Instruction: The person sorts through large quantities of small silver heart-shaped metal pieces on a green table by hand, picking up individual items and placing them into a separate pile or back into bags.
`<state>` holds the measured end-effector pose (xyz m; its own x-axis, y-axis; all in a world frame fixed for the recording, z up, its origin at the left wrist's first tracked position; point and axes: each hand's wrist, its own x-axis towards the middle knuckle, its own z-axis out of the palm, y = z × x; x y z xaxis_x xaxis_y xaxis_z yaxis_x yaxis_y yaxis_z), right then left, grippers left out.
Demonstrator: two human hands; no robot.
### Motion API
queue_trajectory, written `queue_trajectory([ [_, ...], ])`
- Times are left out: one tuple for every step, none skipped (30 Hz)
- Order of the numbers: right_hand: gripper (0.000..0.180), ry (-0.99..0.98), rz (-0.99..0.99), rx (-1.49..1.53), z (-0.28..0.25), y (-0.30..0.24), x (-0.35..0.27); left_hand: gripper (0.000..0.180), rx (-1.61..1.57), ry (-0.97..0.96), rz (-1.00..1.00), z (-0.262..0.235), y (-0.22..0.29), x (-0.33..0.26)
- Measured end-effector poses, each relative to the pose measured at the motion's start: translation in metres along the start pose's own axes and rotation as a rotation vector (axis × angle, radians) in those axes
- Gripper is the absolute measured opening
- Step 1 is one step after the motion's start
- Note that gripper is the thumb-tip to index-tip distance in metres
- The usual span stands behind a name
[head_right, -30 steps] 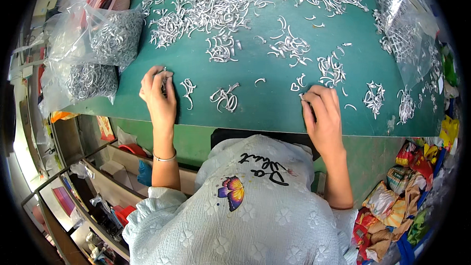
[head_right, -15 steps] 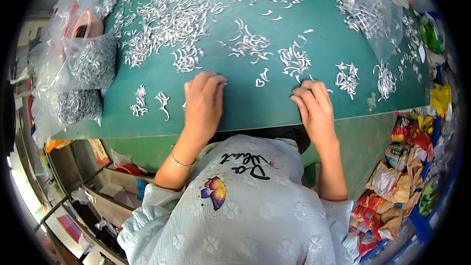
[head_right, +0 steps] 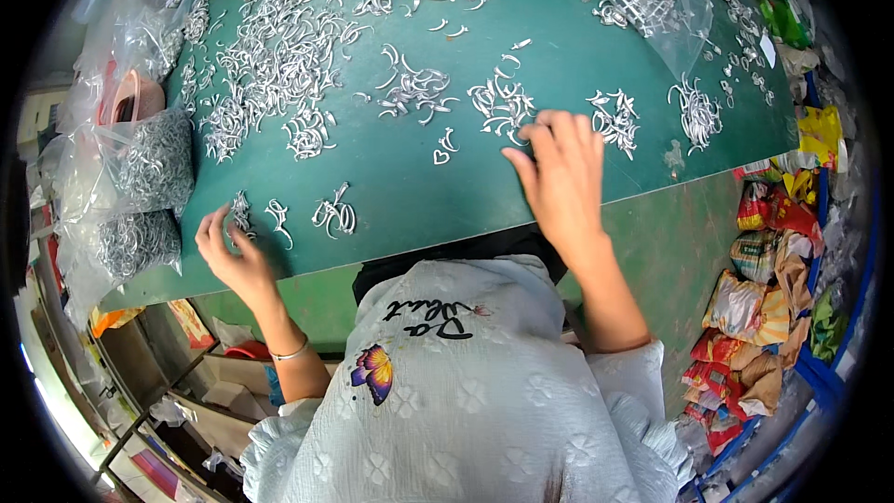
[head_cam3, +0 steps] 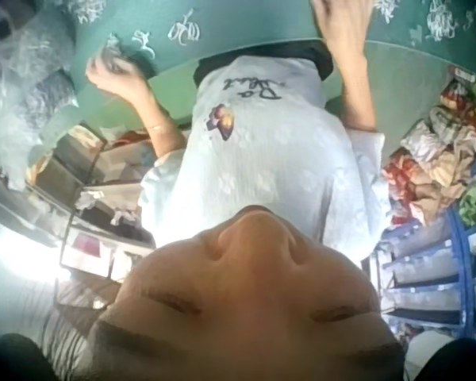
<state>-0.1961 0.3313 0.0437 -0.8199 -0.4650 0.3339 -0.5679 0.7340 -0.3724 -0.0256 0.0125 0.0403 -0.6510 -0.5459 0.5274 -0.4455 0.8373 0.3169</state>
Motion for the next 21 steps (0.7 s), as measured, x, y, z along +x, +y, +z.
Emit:
queue_trajectory([
  [0.018, 0.001, 0.003, 0.010, 0.004, -0.001, 0.002, 0.024, -0.093, -0.009, 0.046, 0.002, 0.022, 0.004],
  [0.017, -0.008, -0.009, 0.009, 0.003, -0.001, 0.002, 0.024, -0.230, -0.134, 0.091, 0.005, 0.046, 0.003],
  [0.015, -0.022, -0.033, 0.022, 0.002, -0.002, 0.003, 0.028, -0.315, -0.221, 0.103, 0.006, 0.071, 0.000],
  [0.014, -0.034, -0.074, 0.074, 0.000, -0.005, 0.003, 0.028, -0.413, -0.308, 0.135, 0.009, 0.093, -0.003],
  [0.014, -0.048, -0.112, 0.122, -0.004, -0.009, 0.002, 0.029, -0.454, -0.400, 0.164, 0.016, 0.111, -0.007],
  [0.013, -0.062, -0.152, 0.177, -0.006, -0.012, 0.001, 0.031, -0.508, -0.459, 0.246, 0.021, 0.128, -0.006],
  [0.014, -0.084, -0.170, 0.186, -0.003, -0.014, -0.001, 0.035, -0.523, -0.528, 0.303, 0.030, 0.143, -0.005],
  [0.014, -0.107, -0.187, 0.196, 0.002, -0.016, -0.005, 0.034, -0.536, -0.551, 0.364, 0.042, 0.157, -0.003],
  [0.014, -0.131, -0.205, 0.206, 0.004, -0.018, -0.007, 0.033, -0.519, -0.545, 0.353, 0.053, 0.166, -0.003],
  [0.013, -0.113, -0.187, 0.214, 0.003, -0.019, -0.006, 0.032, -0.498, -0.539, 0.342, 0.065, 0.173, -0.004],
  [0.013, -0.075, -0.161, 0.231, 0.002, -0.017, -0.005, 0.032, -0.476, -0.532, 0.330, 0.070, 0.175, -0.004],
  [0.013, -0.038, -0.136, 0.249, -0.001, -0.014, -0.004, 0.029, -0.494, -0.567, 0.334, 0.070, 0.172, -0.003],
  [0.013, 0.002, -0.102, 0.262, -0.002, -0.011, -0.004, 0.028, -0.510, -0.541, 0.329, 0.071, 0.171, -0.002],
  [0.012, 0.031, -0.057, 0.264, -0.003, -0.010, -0.004, 0.028, -0.524, -0.514, 0.322, 0.073, 0.169, -0.003],
  [0.013, 0.026, -0.054, 0.273, -0.002, -0.009, -0.004, 0.028, -0.537, -0.487, 0.315, 0.074, 0.167, -0.003],
  [0.013, 0.021, -0.051, 0.284, -0.002, -0.009, -0.003, 0.028, -0.583, -0.504, 0.279, 0.073, 0.167, 0.000],
  [0.013, 0.017, -0.048, 0.294, -0.001, -0.009, -0.002, 0.028, -0.629, -0.521, 0.242, 0.071, 0.167, 0.003],
  [0.013, 0.014, -0.040, 0.307, 0.001, -0.010, -0.002, 0.028, -0.675, -0.537, 0.204, 0.070, 0.166, 0.006],
  [0.013, 0.026, -0.036, 0.304, 0.002, -0.011, -0.001, 0.028, -0.683, -0.504, 0.193, 0.071, 0.163, 0.007],
  [0.012, 0.039, -0.032, 0.301, 0.004, -0.011, 0.000, 0.028, -0.692, -0.471, 0.182, 0.074, 0.160, 0.009],
  [0.012, 0.052, -0.028, 0.298, 0.005, -0.012, 0.001, 0.028, -0.701, -0.438, 0.172, 0.076, 0.157, 0.010],
])
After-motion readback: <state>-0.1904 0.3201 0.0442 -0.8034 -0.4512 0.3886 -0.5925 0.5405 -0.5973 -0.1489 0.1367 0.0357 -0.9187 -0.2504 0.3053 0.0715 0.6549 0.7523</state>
